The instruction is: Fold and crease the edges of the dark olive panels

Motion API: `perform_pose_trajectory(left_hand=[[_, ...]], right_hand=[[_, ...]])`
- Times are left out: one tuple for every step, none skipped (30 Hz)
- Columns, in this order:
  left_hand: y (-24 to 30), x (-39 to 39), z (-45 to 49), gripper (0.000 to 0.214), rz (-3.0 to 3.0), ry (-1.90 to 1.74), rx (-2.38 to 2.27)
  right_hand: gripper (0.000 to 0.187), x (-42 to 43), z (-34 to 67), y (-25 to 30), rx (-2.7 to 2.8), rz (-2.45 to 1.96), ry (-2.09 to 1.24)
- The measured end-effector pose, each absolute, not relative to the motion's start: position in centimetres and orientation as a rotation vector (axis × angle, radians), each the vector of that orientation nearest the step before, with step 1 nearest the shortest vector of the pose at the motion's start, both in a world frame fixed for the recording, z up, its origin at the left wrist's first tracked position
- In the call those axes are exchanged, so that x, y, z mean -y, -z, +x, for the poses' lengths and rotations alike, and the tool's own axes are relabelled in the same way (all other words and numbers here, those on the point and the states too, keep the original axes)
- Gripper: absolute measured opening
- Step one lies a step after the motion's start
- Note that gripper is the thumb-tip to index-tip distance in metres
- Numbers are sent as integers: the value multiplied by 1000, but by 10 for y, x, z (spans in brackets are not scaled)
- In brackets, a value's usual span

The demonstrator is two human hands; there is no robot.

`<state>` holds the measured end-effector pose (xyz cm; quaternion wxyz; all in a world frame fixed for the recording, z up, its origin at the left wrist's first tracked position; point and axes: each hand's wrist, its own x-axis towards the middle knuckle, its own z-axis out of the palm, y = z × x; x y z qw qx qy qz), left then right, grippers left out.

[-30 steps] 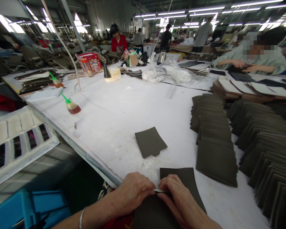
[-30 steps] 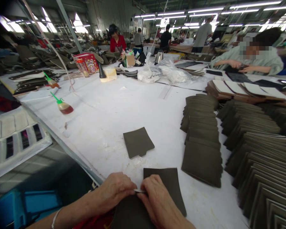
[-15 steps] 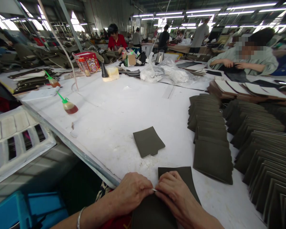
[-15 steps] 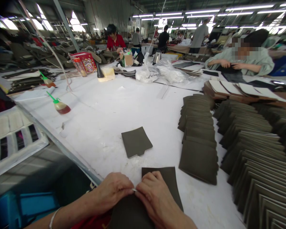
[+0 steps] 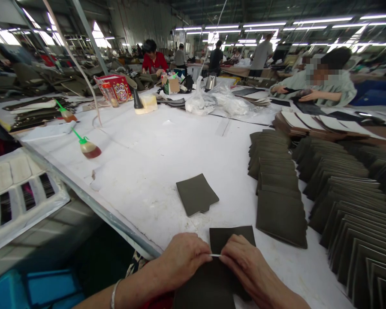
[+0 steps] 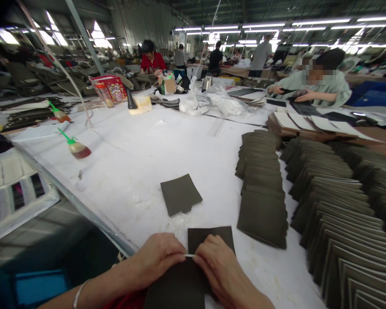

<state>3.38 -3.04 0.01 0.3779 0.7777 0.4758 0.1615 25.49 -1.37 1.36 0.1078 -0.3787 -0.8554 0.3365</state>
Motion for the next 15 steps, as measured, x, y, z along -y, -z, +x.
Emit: perform_pose_trajectory(left_hand=[[0, 31, 34, 23, 2015, -396, -1217], [1, 31, 33, 26, 2033, -377, -1226], [2, 33, 30, 28, 2042, -360, -1240], [2, 34, 26, 29, 2037, -346, -1254], [2, 36, 21, 30, 2021, -336, -1264], [2, 38, 15, 31, 1995, -333, -1274], [1, 39, 9, 31, 1961, -341, -1281], [-1, 39, 4, 30, 1924, -362, -1285], [-3, 39, 1, 29, 1889, -397, -1285], [-7, 37, -1, 28, 1860, -440, -1275], [-10, 34, -2, 28, 1828, -485, -1261], [-14, 29, -3, 30, 1790, -533, -1259], [-17, 23, -3, 34, 1749, -585, -1276], [-19, 14, -4, 38, 1707, -641, -1321], [-21, 4, -7, 40, 1666, -704, -1403]], right_hand=[[38, 13, 256, -13, 2500, -1114, -1003], [38, 13, 258, -12, 2480, -1115, -1018], [38, 13, 260, -11, 2458, -1120, -1034], [38, 14, 262, -10, 2434, -1131, -1047], [39, 14, 265, -9, 2409, -1146, -1056], [39, 15, 267, -8, 2381, -1160, -1065], [39, 15, 268, -7, 2350, -1178, -1075], [39, 15, 269, -7, 2315, -1198, -1090], [39, 15, 269, -9, 2273, -1225, -1110], [39, 14, 269, -11, 2225, -1252, -1130], [40, 13, 270, -14, 2177, -1282, -1154], [41, 10, 271, -18, 2131, -1313, -1174], [43, 7, 274, -22, 2088, -1343, -1183], [44, 4, 279, -26, 2051, -1367, -1182], [44, 0, 286, -29, 2017, -1390, -1165]])
